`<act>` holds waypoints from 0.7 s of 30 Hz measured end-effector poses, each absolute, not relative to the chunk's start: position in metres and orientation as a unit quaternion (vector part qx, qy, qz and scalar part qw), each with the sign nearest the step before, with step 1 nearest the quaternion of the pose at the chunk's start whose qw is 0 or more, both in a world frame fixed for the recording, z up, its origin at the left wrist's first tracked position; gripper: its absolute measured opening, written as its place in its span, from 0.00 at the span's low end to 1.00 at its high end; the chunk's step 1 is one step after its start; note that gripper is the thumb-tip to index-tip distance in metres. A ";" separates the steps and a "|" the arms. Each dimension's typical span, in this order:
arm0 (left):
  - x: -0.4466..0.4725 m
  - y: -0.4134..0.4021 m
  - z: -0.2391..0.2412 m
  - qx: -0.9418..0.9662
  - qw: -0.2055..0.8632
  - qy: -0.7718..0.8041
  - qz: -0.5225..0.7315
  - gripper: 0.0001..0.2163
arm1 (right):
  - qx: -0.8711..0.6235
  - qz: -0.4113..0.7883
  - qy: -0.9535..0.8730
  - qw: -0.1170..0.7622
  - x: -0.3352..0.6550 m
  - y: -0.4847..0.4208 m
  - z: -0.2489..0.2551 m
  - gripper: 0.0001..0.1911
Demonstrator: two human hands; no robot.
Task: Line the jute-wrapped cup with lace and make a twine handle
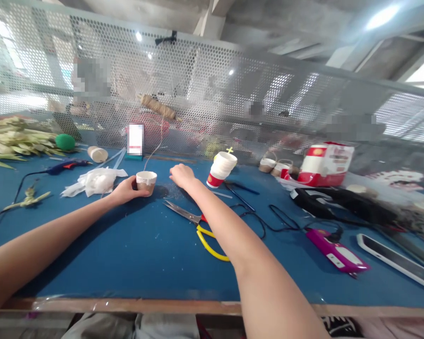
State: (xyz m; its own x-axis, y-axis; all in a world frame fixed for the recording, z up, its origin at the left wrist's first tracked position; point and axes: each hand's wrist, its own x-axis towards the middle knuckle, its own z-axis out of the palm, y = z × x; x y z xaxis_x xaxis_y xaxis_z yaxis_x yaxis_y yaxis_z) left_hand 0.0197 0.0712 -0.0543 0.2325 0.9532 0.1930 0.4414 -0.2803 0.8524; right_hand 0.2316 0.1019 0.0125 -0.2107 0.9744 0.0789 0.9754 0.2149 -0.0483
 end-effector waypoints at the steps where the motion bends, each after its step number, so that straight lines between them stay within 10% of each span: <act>1: 0.019 0.071 -0.055 0.705 0.347 0.491 0.375 0.26 | -0.612 0.005 -0.790 0.040 0.224 0.110 0.009 0.08; 21: 0.027 0.048 -0.033 0.622 0.506 0.403 0.441 0.26 | -0.499 0.402 -0.683 0.349 0.182 0.055 -0.002 0.22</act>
State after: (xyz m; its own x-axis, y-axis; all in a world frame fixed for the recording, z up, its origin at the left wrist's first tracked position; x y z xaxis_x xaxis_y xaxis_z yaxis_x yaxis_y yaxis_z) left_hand 0.0268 0.0476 -0.0332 0.2865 0.9478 0.1399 0.0560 -0.1624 0.9851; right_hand 0.1821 0.0553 -0.0023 -0.2580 0.9632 0.0757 0.4008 0.1780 -0.8987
